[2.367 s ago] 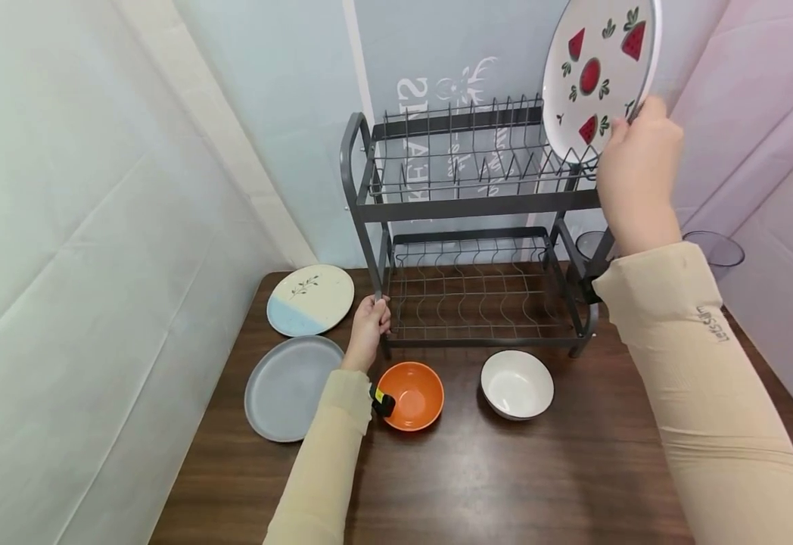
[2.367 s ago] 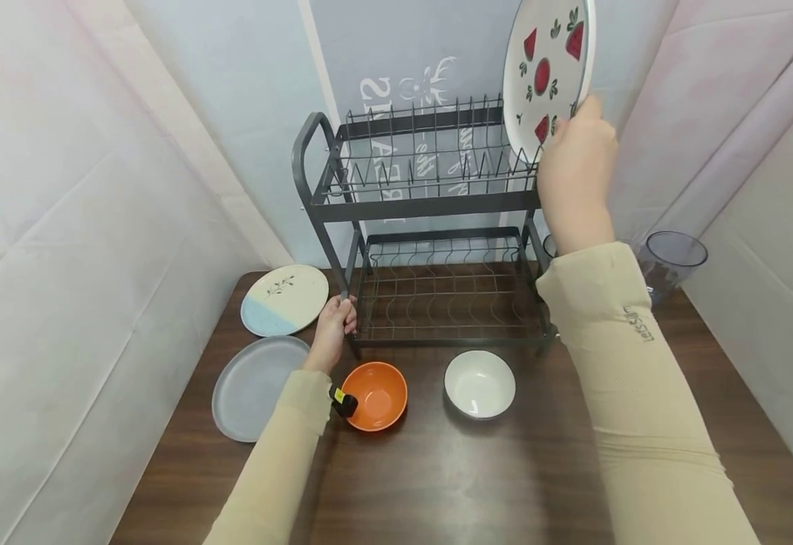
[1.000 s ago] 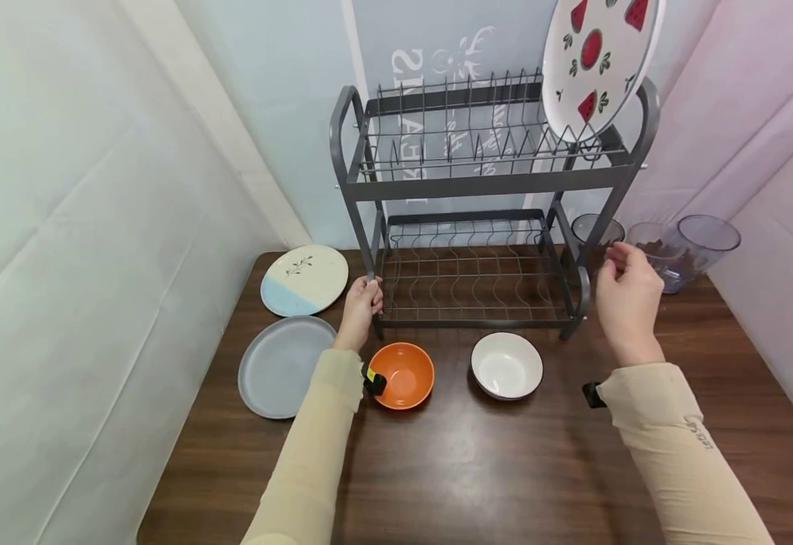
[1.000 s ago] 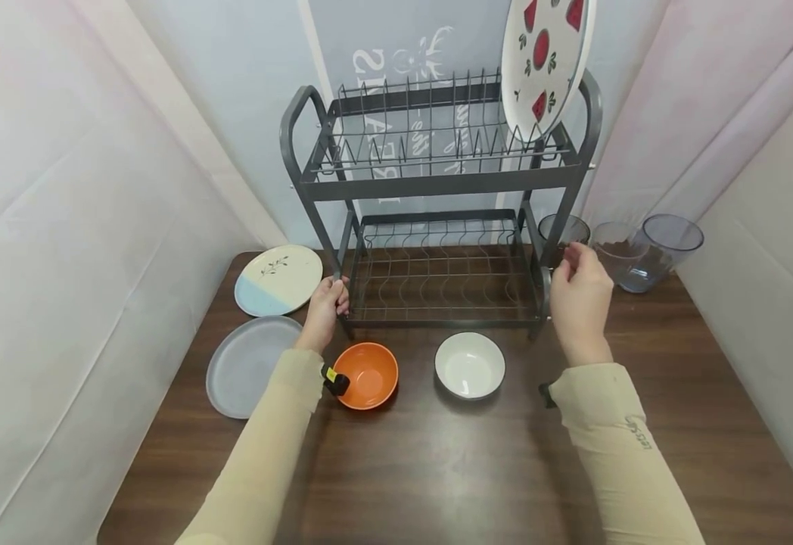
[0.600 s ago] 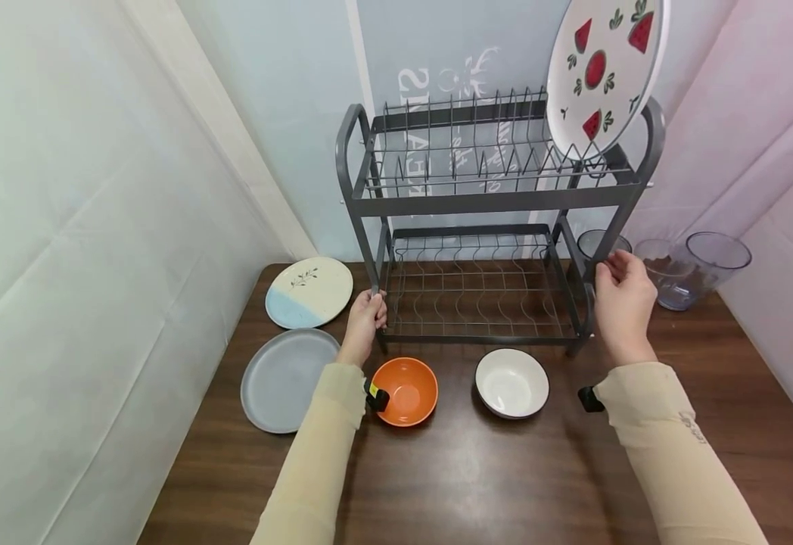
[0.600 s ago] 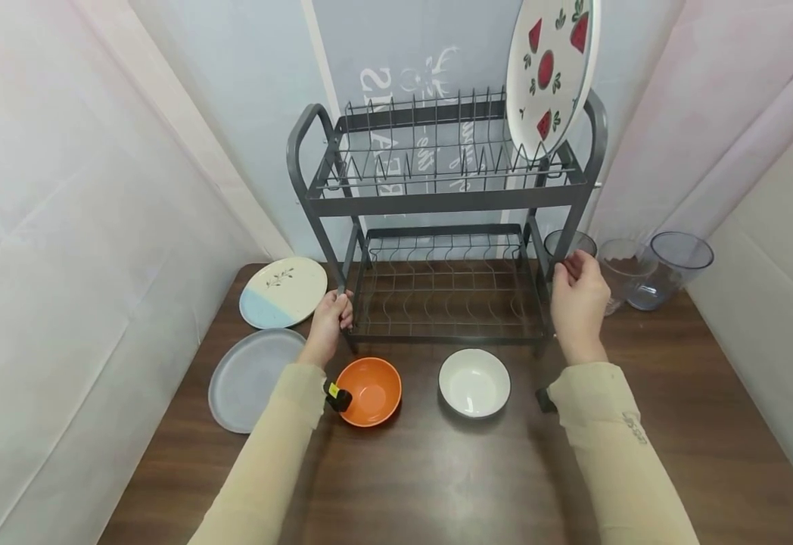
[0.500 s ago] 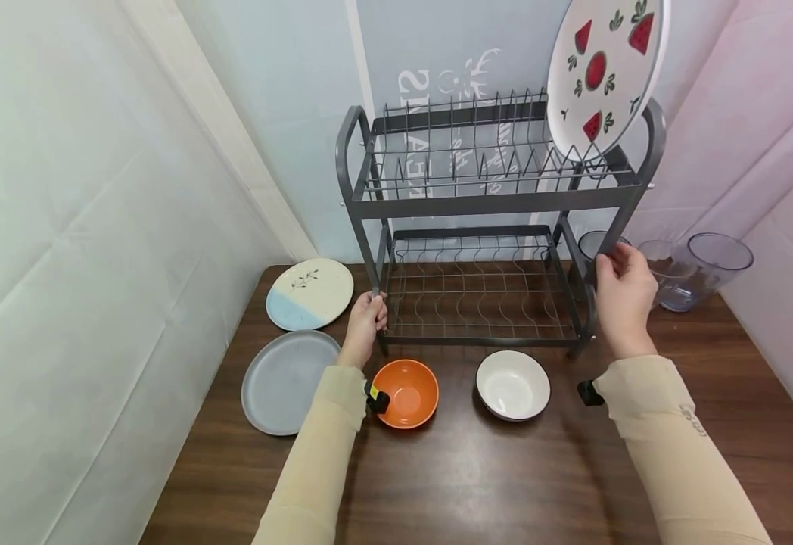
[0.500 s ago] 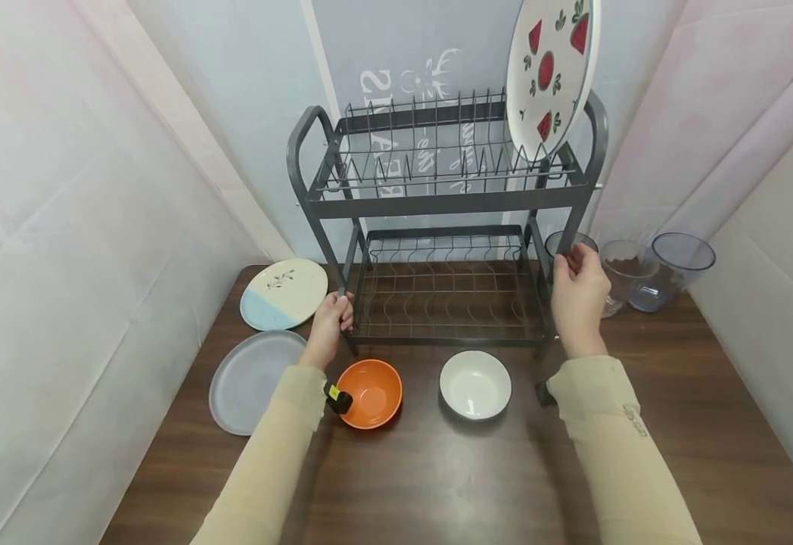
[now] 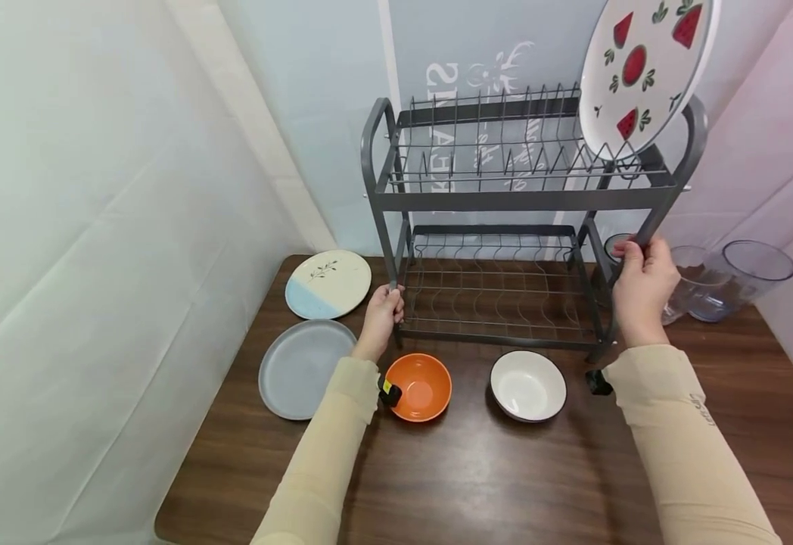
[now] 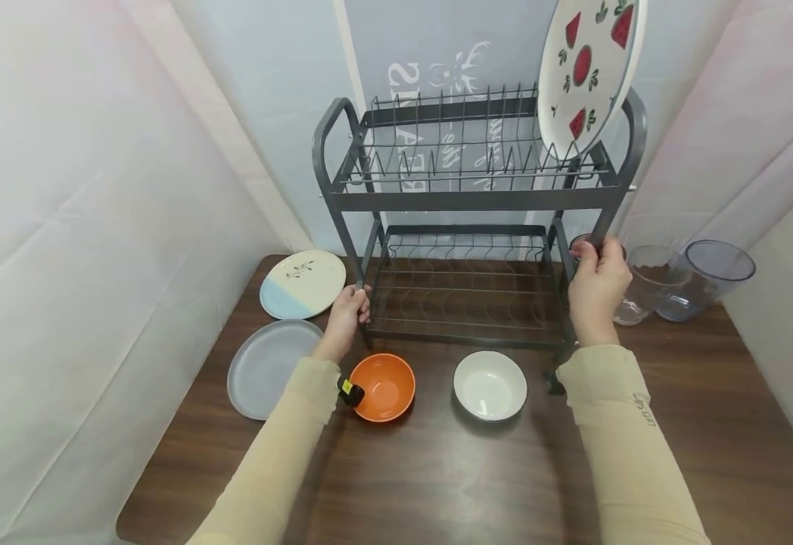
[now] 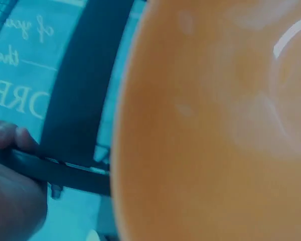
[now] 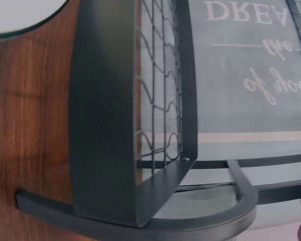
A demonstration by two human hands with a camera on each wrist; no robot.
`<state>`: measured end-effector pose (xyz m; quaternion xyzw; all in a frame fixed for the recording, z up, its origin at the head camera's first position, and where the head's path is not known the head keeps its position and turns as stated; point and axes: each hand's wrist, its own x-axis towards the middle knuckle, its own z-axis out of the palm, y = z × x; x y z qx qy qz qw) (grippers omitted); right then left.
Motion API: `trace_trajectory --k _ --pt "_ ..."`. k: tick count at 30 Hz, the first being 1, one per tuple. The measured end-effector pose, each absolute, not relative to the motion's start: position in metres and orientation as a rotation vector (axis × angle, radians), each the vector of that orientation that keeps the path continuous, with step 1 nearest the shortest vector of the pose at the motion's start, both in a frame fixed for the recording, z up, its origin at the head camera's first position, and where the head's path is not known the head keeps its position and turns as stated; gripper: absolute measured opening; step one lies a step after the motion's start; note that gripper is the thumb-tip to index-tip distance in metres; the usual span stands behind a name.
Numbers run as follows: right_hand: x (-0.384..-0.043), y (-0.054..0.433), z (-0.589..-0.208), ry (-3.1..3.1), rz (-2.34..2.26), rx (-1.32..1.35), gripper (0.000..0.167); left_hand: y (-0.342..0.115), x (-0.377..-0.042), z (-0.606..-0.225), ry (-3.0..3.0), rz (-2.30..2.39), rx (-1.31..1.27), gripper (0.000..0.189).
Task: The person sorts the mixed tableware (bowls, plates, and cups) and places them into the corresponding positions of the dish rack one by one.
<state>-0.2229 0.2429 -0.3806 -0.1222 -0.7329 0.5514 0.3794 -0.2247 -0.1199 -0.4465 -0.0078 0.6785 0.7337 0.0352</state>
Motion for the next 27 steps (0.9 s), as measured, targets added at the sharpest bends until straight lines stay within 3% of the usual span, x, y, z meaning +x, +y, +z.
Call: trace_trajectory --k 11,19,27 --pt "-0.230 0.249 -0.389 -1.758 1.523 -0.209 0.013 -0.136 -0.204 -0.440 2.165 2.251 -0.265 0.036" --pt "-0.226 0.240 -0.377 -1.727 1.624 -0.157 0.021 -0.170 -0.173 -0.433 2.061 2.357 -0.356 0.035" --pt "-0.238 0.242 -0.390 -1.865 1.484 -0.203 0.009 -0.216 -0.142 -0.446 2.075 2.459 -0.619 0.041"
